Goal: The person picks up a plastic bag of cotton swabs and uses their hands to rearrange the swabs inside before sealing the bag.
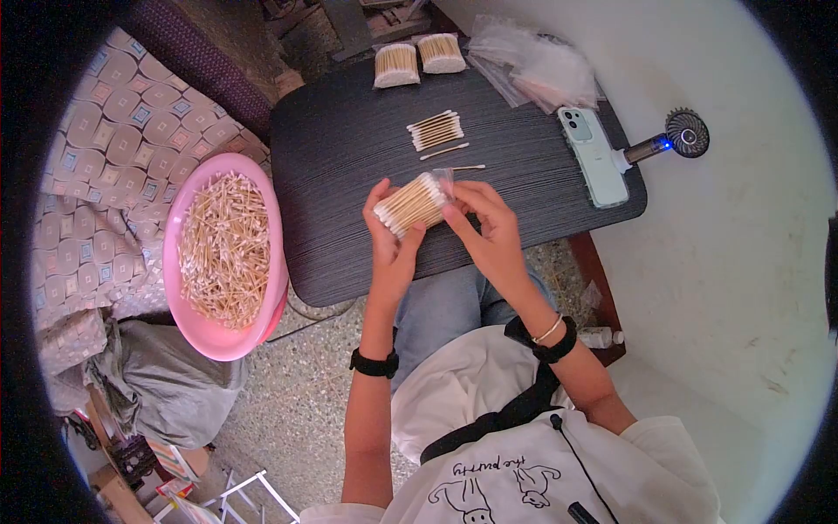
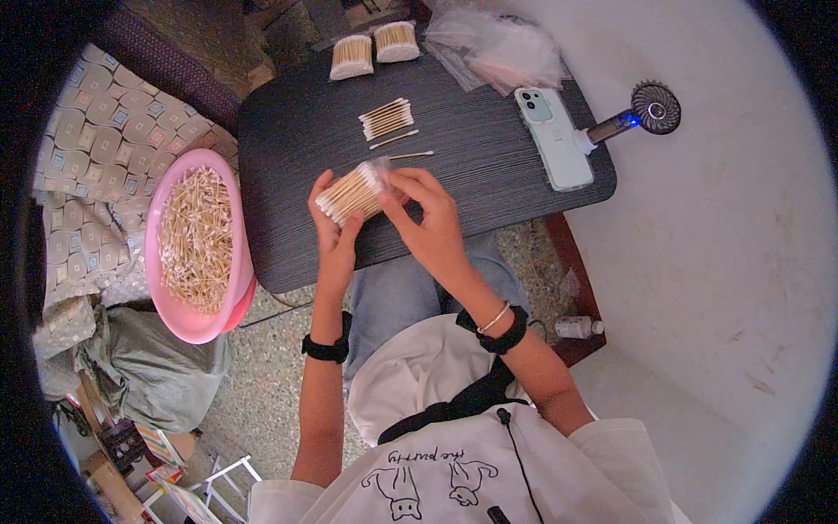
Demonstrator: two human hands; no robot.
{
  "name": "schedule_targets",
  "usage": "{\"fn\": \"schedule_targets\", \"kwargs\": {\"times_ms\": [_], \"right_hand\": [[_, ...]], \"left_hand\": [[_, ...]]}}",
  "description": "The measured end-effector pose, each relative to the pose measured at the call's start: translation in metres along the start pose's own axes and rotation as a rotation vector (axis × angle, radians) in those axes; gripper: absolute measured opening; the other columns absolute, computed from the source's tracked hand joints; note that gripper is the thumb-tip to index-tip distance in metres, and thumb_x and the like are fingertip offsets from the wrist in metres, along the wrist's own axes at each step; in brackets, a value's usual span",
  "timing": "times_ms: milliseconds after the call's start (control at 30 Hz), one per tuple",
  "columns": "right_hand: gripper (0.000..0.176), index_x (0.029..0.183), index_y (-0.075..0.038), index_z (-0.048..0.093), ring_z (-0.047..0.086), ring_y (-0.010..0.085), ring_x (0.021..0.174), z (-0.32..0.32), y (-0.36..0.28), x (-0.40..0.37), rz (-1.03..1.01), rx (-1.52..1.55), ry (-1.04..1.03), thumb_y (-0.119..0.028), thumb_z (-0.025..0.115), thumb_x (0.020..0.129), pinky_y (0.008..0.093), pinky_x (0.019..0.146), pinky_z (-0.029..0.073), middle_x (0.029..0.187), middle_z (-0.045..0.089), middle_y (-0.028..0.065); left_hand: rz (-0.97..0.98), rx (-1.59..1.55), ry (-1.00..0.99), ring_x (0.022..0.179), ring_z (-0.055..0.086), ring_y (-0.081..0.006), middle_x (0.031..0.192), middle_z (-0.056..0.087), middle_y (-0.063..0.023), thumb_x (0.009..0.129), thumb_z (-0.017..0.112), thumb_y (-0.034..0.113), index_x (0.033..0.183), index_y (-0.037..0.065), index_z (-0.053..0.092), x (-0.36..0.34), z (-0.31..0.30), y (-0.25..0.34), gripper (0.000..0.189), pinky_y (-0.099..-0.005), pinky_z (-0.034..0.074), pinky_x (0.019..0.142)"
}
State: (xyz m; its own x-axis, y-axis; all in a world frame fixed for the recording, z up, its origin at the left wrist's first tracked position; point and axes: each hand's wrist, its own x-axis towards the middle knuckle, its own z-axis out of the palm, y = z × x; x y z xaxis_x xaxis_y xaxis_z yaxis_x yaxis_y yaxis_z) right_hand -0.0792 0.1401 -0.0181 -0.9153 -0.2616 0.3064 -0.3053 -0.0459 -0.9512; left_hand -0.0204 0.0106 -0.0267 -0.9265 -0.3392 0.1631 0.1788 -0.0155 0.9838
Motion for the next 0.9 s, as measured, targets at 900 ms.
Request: {"fn": "schedule_targets", "kwargs": {"times_ms": [900], "right_hand": [[0.014, 0.092, 0.004, 0.061, 0.055, 0.0102, 0.064, -0.026, -0.005, 0.023, 0.465, 0.409, -0.223, 0.0, 0.066, 0.079, 0.023, 0.06, 0.045, 0.083, 0.062, 0.0069]], "left_hand": [[0.019, -0.007, -0.055, 0.115, 0.041, -0.0183, 0.123, 0.04, -0.009, 0.087, 0.053, 0.005, 0.135, 0.006, 0.027, 0.0, -0.002, -0.004, 0.055, -0.0289, 0.031, 0.1]]}}
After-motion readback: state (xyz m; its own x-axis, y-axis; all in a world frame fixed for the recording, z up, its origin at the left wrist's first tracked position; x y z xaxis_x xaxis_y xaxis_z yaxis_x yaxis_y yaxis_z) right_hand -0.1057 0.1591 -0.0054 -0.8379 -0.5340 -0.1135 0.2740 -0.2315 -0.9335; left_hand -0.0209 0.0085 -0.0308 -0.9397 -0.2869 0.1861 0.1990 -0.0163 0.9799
